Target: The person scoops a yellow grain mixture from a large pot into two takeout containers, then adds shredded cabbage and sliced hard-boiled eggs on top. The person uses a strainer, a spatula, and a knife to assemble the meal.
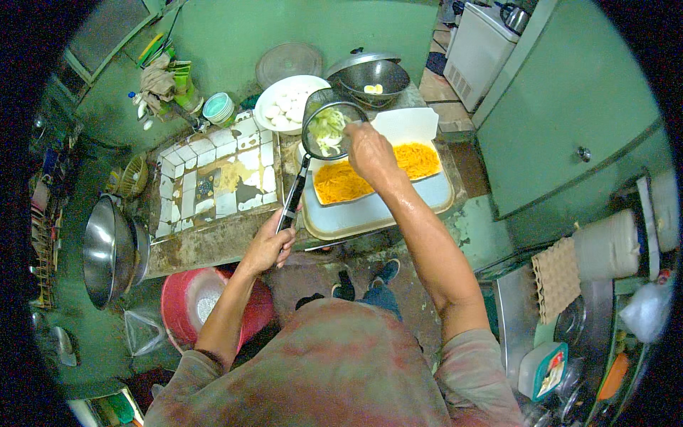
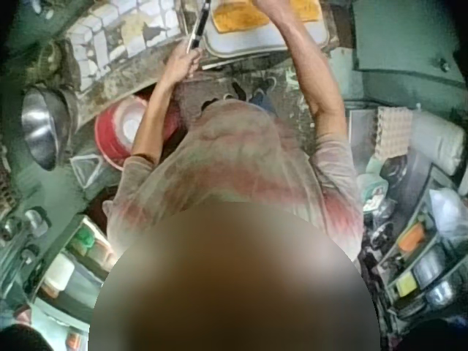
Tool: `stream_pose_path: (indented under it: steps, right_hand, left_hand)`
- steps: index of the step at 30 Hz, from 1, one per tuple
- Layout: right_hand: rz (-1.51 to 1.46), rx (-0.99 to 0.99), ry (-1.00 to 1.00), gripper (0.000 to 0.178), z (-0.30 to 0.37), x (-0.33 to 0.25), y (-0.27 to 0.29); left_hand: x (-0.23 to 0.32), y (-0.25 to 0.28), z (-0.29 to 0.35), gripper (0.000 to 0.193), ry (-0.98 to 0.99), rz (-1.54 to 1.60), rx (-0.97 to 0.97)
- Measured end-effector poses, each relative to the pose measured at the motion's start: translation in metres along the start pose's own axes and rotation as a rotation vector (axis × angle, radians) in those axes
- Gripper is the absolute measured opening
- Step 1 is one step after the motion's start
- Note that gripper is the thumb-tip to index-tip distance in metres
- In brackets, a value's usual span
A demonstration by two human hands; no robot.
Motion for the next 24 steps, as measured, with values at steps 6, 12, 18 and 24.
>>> stream_pose_path:
  steps: [6, 12, 18, 24]
  right_hand:
    - [0.08, -0.16, -0.007, 0.028, 0.014, 0.022, 0.015]
    - [0.021, -0.05, 0.085, 0.028, 0.006, 0.015, 0.001]
    - [0.043, -0.172, 0.072, 0.027, 0.039, 0.033, 0.004]
    - [0.021, -0.066, 0.023, 0.025, 0.022, 0.03, 0.004]
  left_hand:
    - [-0.006, 0.006, -0.01, 0.052, 0.016, -0.039, 0.052]
    - [-0.017, 0.013, -0.015, 0.052, 0.022, -0.11, 0.076]
    - [-0.028, 0.027, -0.025, 0.051, -0.077, -0.259, 0.092]
    - [-0.034, 0.03, -0.023, 0.049, -0.028, -0.243, 0.109]
Point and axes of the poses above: each hand's wrist, its own z-axis away from the middle knuckle, its own y-axis out of the back of the hand, x = y × z, the point moved 5 cm from there along -z, towards the middle knuckle, and after that the axes turned 9 degrees about z, right-handed, at the moved point
